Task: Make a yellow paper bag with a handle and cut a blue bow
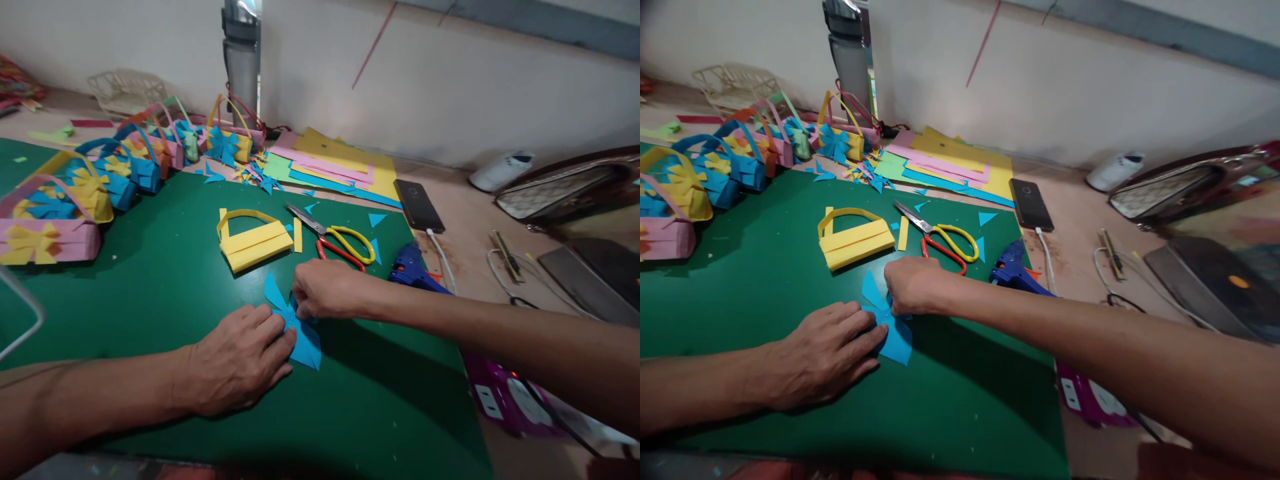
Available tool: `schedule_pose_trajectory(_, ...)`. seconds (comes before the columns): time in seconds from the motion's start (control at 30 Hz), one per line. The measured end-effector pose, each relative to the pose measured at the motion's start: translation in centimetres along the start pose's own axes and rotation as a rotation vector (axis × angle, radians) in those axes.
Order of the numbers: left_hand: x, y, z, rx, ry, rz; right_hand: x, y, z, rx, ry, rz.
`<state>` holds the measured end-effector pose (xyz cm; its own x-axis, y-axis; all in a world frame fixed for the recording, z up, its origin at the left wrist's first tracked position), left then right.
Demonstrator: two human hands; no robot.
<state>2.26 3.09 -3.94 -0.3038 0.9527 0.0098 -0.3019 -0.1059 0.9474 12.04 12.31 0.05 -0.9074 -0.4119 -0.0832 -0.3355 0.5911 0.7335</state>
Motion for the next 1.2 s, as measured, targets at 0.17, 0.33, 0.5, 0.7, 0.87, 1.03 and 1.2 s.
schedule_pose_trajectory(0.17, -0.1, -0.1, -0.1, 0.002, 0.016, 0.031, -0.2, 0.0, 0.0, -0.005, -0.01, -0.002)
schedule_pose_trajectory(0.33, 0.0, -0.2, -0.2, 0.006, 0.019, 0.033, 0.1, -0.1, -0.4, -0.144, 0.033, -0.019)
schedule_pose_trajectory(0.5, 0.0, 0.0, 0.0, -0.007, 0.019, 0.025, 0.4, -0.7, -1.0, -0.15, 0.025, -0.018)
schedule_pose_trajectory(0.7, 0.0, -0.1, 0.0, -0.008, 0.017, 0.021, 0.6, -1.0, -1.4, -0.146, 0.028, -0.035)
schedule_pose_trajectory(0.87, 0.0, -0.1, -0.1, 0.001, 0.02, 0.023, 0.9, -0.6, -1.5, -0.127, 0.035, -0.097)
schedule_pose_trajectory(1.03, 0.0, -0.1, -0.1, 0.002, 0.017, 0.025, 0.9, -0.6, -1.3, -0.147, 0.045, -0.092)
schedule_pose_trajectory(1.2, 0.0, 0.0, -0.1, -0.006, 0.017, 0.023, 0.9, -0.9, -1.1, -0.173, 0.054, -0.083)
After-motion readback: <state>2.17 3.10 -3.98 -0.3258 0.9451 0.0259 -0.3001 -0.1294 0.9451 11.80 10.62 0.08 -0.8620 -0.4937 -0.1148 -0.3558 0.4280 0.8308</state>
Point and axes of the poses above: each hand's wrist, its own z-axis towards the middle knuckle, its own y-axis out of the back of the hand, x = y × z, the point moved 4 cm from there along z, towards the middle knuckle, and after that the axes turned 14 degrees about -y, right-handed, at the moved point
